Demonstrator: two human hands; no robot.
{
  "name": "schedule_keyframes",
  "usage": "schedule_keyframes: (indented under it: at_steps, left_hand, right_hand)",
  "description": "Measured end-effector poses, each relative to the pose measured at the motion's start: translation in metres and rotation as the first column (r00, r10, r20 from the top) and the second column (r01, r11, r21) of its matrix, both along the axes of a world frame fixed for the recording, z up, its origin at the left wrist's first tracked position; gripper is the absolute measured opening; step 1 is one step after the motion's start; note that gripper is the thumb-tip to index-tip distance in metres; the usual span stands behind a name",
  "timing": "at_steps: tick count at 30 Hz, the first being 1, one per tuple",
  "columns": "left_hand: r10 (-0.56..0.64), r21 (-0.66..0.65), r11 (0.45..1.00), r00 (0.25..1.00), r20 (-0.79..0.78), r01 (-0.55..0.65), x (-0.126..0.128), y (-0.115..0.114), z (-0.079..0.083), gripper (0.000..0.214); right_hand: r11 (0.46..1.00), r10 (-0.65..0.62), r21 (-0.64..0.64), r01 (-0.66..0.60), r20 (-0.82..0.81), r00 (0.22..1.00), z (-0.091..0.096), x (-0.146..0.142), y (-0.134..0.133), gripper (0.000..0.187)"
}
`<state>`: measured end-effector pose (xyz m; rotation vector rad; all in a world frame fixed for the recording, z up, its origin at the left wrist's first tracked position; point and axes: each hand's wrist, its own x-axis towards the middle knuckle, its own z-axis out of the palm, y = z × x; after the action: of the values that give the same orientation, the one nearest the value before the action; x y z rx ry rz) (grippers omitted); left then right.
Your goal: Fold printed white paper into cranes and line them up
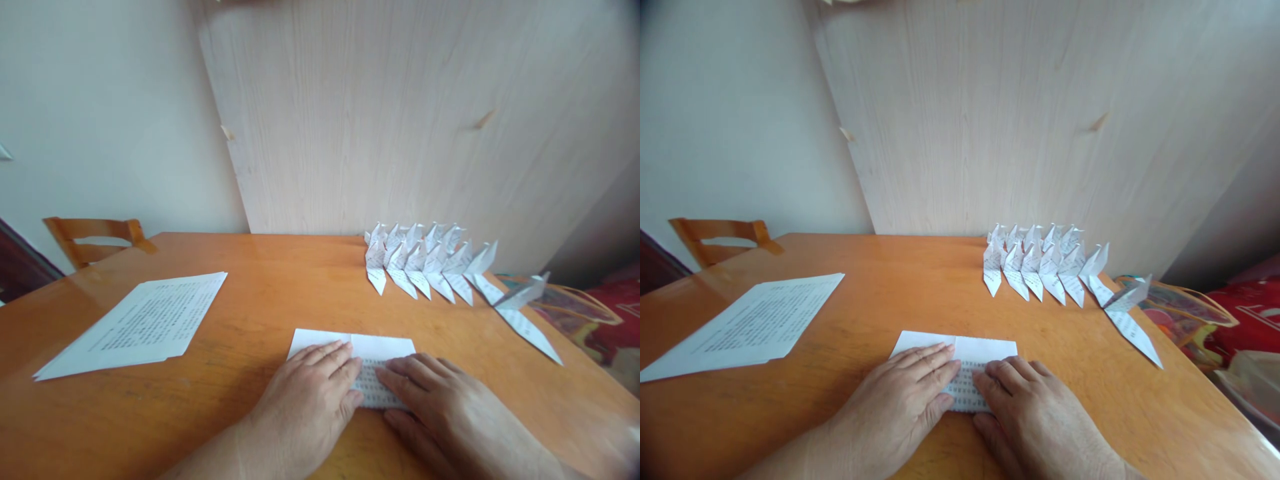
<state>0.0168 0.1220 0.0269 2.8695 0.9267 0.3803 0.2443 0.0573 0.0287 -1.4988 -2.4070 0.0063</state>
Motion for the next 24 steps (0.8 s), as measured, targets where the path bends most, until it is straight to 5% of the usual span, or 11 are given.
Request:
schedule_keyframes:
  at_steps: [19,24]
  left_hand:
    - [0.007,0.039,0.999,0.999,-0.044,-0.006,0.0019,0.0017,-0.0012,0.039]
    - [0.006,0.031,1.000,0.998,-0.065,-0.004,0.0031,0.0016,0.0026,0.039]
  right_hand:
    - [0.997,-0.027,0.072,0.023,0.059,0.998,-0.0034,-0.0012,-0.0020,0.013]
    - [1.000,-0.022,-0.004,0.023,0.070,0.997,-0.0027,-0.0014,-0.0018,0.011]
